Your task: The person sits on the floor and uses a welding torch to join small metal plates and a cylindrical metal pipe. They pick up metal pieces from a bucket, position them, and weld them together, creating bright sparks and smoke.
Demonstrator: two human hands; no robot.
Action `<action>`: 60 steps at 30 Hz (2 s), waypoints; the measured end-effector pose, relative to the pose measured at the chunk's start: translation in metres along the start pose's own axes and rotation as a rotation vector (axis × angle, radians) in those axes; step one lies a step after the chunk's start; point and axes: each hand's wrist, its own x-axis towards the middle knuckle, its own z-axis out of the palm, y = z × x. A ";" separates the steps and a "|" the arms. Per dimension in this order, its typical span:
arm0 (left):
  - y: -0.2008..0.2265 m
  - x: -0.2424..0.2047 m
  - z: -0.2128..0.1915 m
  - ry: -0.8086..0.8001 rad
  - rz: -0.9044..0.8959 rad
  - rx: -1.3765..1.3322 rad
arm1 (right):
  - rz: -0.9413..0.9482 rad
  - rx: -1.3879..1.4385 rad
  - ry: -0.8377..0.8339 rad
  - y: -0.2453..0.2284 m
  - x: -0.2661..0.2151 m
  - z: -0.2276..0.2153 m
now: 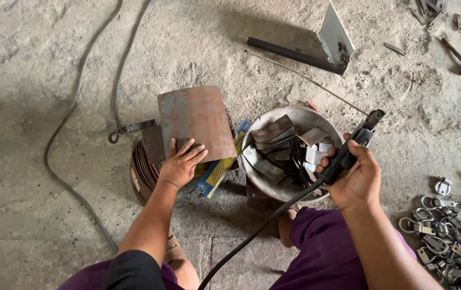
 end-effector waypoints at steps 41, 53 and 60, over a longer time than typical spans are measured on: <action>-0.022 -0.002 -0.011 0.037 0.079 0.115 | -0.060 0.086 0.035 -0.026 -0.012 -0.028; 0.003 0.013 -0.035 0.159 0.091 0.026 | -0.135 0.143 0.069 -0.048 -0.014 -0.045; 0.071 0.092 -0.021 0.214 0.208 -0.163 | -0.163 0.201 0.094 -0.054 -0.019 -0.052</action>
